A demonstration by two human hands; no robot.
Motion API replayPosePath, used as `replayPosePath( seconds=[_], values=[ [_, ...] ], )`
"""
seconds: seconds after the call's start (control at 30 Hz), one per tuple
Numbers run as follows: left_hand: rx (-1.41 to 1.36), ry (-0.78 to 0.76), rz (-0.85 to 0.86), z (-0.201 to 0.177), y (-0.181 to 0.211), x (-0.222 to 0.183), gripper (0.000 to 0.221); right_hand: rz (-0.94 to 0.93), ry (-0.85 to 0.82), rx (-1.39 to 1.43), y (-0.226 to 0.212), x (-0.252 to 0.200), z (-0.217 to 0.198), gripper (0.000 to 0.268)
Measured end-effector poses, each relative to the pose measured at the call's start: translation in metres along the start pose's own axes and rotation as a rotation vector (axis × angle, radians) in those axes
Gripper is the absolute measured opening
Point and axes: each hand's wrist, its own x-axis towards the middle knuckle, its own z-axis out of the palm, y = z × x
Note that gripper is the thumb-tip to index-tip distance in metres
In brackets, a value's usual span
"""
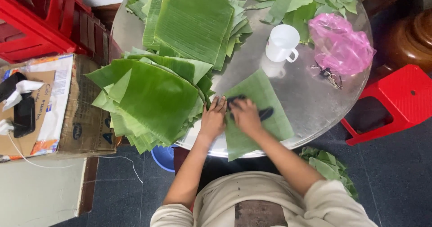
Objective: Cleaning individual banana leaves by wiping them with a cloth on a metal table and stacking them.
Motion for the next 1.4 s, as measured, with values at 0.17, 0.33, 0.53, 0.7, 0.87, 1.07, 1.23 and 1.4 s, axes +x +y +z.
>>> replayPosePath(
  seconds=[0.17,0.33,0.53,0.7,0.87,1.07,1.23,1.4],
  values=[
    [-0.150,-0.002,0.026,0.003,-0.015,0.004,0.063,-0.166,-0.022,0.099,-0.020,-0.044,-0.023,0.027],
    [-0.131,-0.114,0.004,0.021,-0.022,0.010,0.069,-0.422,-0.116,0.206,-0.042,-0.084,-0.058,0.026],
    [-0.074,-0.243,-0.040,-0.041,0.007,-0.008,0.077,-0.606,-0.023,0.483,-0.050,-0.115,-0.061,0.016],
    [0.027,-0.083,0.043,-0.032,0.018,-0.026,0.078,-0.129,0.167,0.231,-0.037,-0.043,-0.081,0.030],
    [0.015,0.042,0.040,-0.003,0.036,-0.056,0.062,0.014,-0.049,-0.110,-0.042,-0.039,-0.042,0.044],
    [0.013,0.061,0.053,0.004,0.033,-0.062,0.057,0.151,-0.132,-0.183,0.017,-0.018,-0.065,0.038],
    [-0.007,-0.019,0.018,0.002,0.034,-0.063,0.060,0.269,0.085,-0.299,0.031,-0.018,-0.058,0.034],
    [0.012,-0.076,-0.004,0.005,0.031,-0.061,0.079,-0.011,-0.152,-0.092,-0.059,-0.079,-0.037,0.051]
  ],
)
